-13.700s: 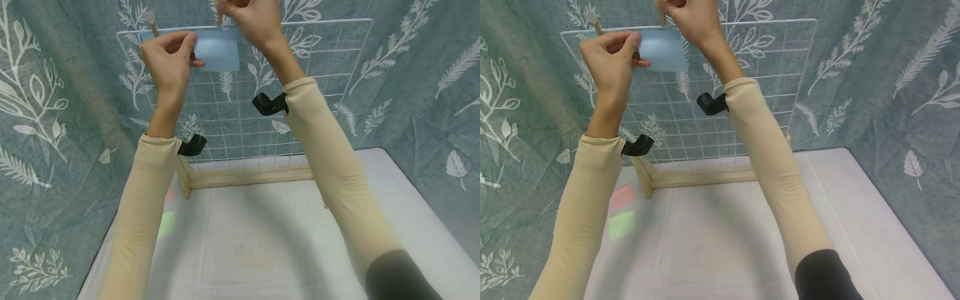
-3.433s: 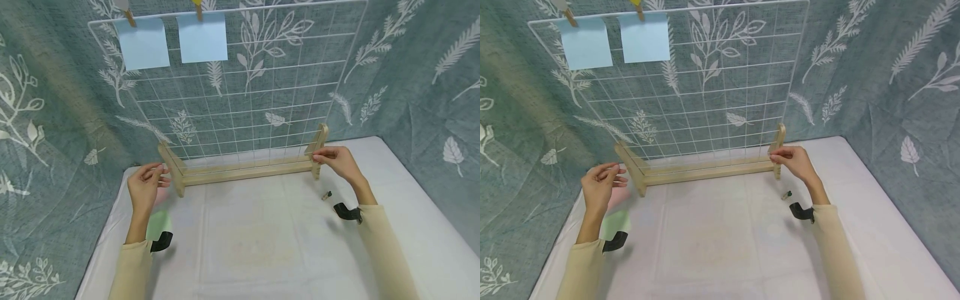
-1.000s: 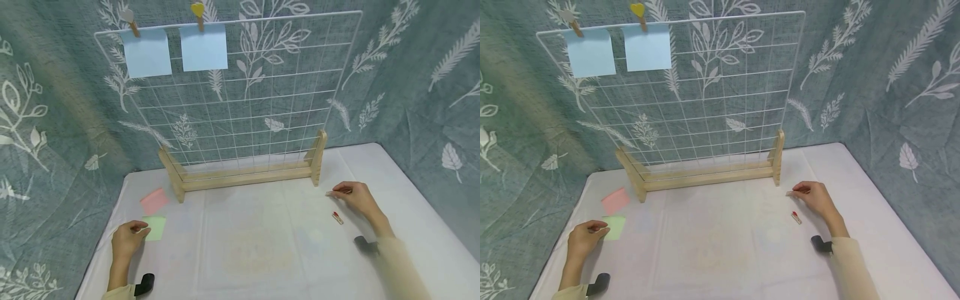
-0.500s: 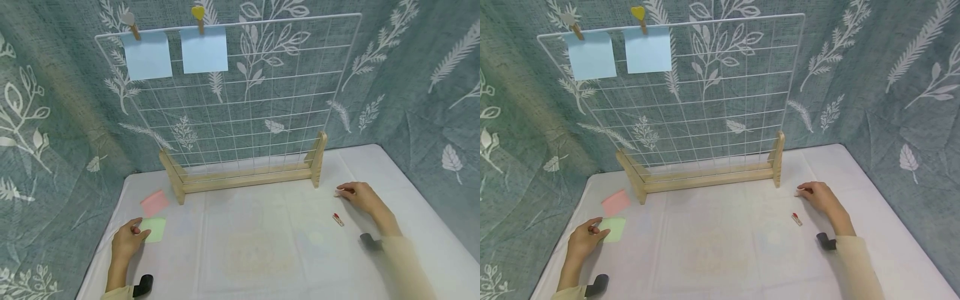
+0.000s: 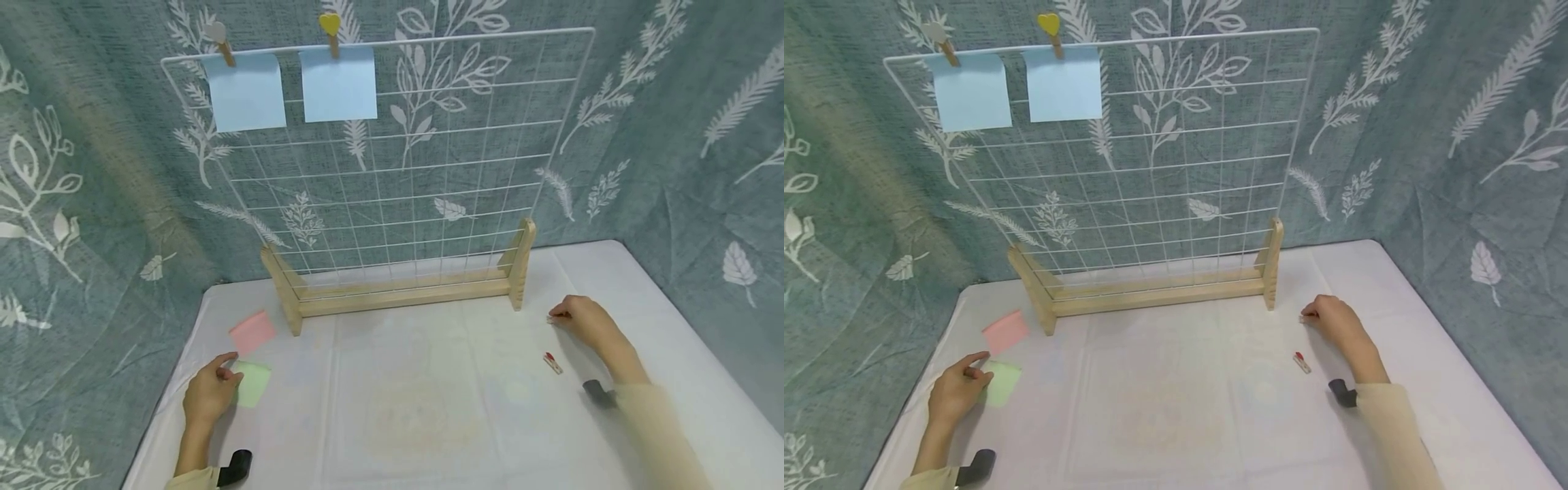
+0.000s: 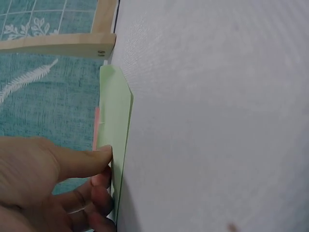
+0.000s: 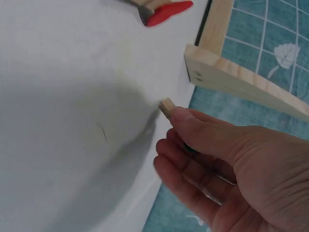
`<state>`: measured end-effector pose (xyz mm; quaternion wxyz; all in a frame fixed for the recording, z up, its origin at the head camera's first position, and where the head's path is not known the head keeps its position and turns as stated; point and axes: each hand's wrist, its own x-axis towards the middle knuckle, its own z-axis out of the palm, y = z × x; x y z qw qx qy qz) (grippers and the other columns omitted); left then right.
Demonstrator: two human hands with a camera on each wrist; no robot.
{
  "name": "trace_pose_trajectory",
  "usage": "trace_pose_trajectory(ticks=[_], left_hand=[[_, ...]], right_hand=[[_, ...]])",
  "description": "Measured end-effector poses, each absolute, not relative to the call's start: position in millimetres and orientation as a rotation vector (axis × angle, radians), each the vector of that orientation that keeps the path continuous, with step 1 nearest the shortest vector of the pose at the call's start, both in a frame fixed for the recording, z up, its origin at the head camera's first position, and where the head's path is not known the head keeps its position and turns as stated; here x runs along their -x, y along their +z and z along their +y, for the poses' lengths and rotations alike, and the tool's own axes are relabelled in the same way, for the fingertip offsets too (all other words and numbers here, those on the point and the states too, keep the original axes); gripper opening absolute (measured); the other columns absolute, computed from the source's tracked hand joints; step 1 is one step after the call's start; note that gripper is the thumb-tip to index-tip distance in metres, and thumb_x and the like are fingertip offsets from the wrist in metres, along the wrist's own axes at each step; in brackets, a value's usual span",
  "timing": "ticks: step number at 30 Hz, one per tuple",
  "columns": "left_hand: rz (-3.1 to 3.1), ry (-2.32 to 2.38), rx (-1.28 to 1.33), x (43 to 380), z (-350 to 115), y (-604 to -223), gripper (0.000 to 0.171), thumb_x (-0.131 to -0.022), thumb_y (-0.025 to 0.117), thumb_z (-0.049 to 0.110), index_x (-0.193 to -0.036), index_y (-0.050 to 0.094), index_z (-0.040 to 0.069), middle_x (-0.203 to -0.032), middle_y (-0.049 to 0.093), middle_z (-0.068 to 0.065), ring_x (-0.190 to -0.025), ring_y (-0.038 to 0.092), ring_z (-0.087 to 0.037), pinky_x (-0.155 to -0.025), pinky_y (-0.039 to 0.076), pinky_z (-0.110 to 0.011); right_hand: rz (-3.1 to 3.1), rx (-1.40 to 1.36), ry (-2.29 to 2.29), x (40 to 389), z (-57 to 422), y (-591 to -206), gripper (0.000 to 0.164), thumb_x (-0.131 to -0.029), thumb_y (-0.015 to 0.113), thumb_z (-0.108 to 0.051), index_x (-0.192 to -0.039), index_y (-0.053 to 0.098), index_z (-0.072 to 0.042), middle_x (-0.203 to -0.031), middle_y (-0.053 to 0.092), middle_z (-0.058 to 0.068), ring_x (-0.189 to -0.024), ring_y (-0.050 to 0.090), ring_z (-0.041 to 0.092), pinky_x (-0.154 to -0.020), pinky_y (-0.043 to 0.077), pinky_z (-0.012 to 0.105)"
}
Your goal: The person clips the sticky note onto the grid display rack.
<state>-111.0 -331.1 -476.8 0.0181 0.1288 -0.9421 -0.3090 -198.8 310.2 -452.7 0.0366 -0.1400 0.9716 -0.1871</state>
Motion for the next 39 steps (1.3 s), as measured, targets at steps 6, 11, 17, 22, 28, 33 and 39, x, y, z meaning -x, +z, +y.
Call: trace_pose_trajectory(ticks=[6,11,17,22,28,33,39], left_hand=[[-2.922,-0.986,-0.356,111.2,-329.7,-478.5,0.029,-0.095,0.061,0.012,-0.118,0.061,-0.007,-0.090,0.065,-0.016,-0.069,0.057,-0.025,-0.052,0.043,-0.030],[-2.871,-0.972,-0.395,109.3,-331.6,-480.2,0.022,-0.095,0.062,0.014,-0.105,0.067,-0.005,-0.090,0.066,-0.016,-0.081,0.061,-0.032,-0.058,0.043,-0.031],[-2.822,-0.989,-0.387,108.1,-334.4,-477.6,0.020,-0.094,0.065,0.012,-0.101,0.069,-0.006,-0.090,0.067,-0.017,-0.078,0.060,-0.028,-0.060,0.045,-0.029],[-2.756,-1.136,-0.412,109.2,-332.0,-475.6,0.021,-0.096,0.064,0.012,-0.104,0.069,-0.007,-0.087,0.069,-0.017,-0.067,0.063,-0.015,-0.055,0.054,-0.024],[-2.568,-1.490,-0.443,115.0,-326.5,-474.0,0.025,-0.096,0.064,0.009,-0.110,0.065,-0.012,-0.078,0.071,-0.008,-0.060,0.066,-0.008,-0.055,0.062,-0.027],[-2.465,-1.572,-0.449,120.2,-319.7,-470.3,0.027,-0.093,0.069,0.011,-0.108,0.066,-0.012,-0.074,0.071,0.003,-0.061,0.067,-0.009,-0.054,0.062,-0.030],[-2.387,-1.683,-0.388,123.5,-308.9,-466.1,0.027,-0.093,0.068,0.005,-0.107,0.064,-0.018,-0.073,0.070,0.004,-0.061,0.069,-0.010,-0.056,0.063,-0.033]], right_hand=[[2.998,0.396,-0.640,198.5,306.2,-455.3,0.016,-0.083,0.075,0.001,-0.096,0.070,0.009,-0.086,0.070,0.018,-0.079,0.066,0.032,-0.070,0.058,0.046],[2.982,0.391,-0.696,196.6,308.5,-450.1,0.010,-0.084,0.073,0.001,-0.092,0.073,0.008,-0.089,0.071,0.021,-0.083,0.067,0.035,-0.072,0.058,0.046],[2.988,0.506,-0.773,194.1,313.4,-450.4,0.013,-0.084,0.067,0.012,-0.097,0.071,0.012,-0.096,0.068,0.026,-0.092,0.064,0.045,-0.077,0.058,0.051],[3.048,0.523,-0.871,191.8,314.7,-454.5,0.021,-0.084,0.065,0.014,-0.104,0.068,0.015,-0.093,0.068,0.024,-0.083,0.065,0.037,-0.066,0.058,0.042],[3.179,0.495,-1.034,190.7,312.3,-458.1,0.023,-0.081,0.072,0.011,-0.104,0.068,0.015,-0.087,0.071,0.024,-0.071,0.069,0.032,-0.058,0.058,0.028],[3.257,0.610,-1.108,192.7,309.7,-461.0,0.021,-0.080,0.074,0.009,-0.101,0.071,0.013,-0.089,0.072,0.022,-0.072,0.070,0.033,-0.058,0.055,0.016],[3.325,0.637,-1.143,195.8,304.8,-461.0,0.026,-0.082,0.070,0.013,-0.108,0.069,0.012,-0.092,0.070,0.021,-0.077,0.068,0.034,-0.064,0.052,0.008]])
